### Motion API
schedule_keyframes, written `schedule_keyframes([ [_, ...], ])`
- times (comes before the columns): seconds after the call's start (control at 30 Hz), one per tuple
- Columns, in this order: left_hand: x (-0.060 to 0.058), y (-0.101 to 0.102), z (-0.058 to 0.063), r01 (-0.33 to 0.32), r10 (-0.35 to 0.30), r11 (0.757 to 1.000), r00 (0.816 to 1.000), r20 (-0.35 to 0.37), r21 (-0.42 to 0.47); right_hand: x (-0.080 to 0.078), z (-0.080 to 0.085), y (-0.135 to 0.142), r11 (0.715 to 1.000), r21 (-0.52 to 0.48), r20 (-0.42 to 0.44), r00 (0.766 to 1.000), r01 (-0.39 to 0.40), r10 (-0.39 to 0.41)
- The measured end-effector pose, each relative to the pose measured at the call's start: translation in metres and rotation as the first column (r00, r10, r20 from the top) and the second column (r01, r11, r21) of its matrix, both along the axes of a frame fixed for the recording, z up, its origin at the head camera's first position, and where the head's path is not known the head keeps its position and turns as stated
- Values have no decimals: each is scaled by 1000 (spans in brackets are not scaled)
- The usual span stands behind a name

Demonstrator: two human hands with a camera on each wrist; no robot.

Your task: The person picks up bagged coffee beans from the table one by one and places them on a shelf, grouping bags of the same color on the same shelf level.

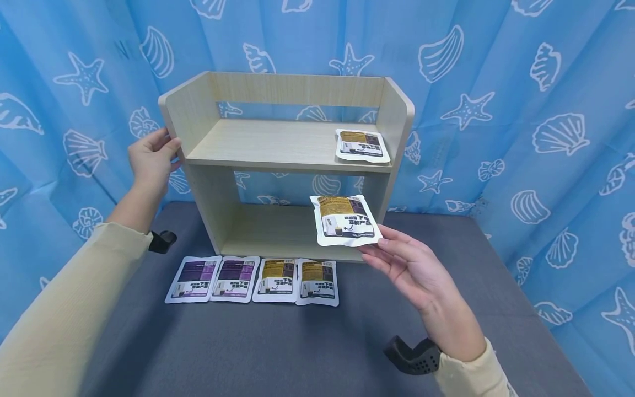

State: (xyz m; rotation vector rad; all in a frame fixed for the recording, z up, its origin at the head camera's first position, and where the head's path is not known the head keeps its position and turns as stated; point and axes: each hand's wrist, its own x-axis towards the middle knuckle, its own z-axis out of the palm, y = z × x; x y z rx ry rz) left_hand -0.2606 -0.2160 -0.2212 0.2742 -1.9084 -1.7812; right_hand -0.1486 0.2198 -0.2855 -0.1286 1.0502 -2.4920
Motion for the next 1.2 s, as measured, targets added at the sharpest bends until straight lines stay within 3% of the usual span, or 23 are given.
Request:
schedule_keyframes([
  [0.4, 0, 0, 1, 2, -2, 1000, 1000, 2, 11, -5, 13, -8, 998, 64, -67, 997, -21, 25],
  [0.93, -1, 0, -1, 7, -8, 1000, 1000, -10, -14, -10, 29, -10, 999, 5, -84, 996, -38, 39],
  [1.2, 0, -1, -2, 6, -6, 1000, 1000, -7, -24, -17, 42, -17, 998, 55, -80, 997, 13, -9],
])
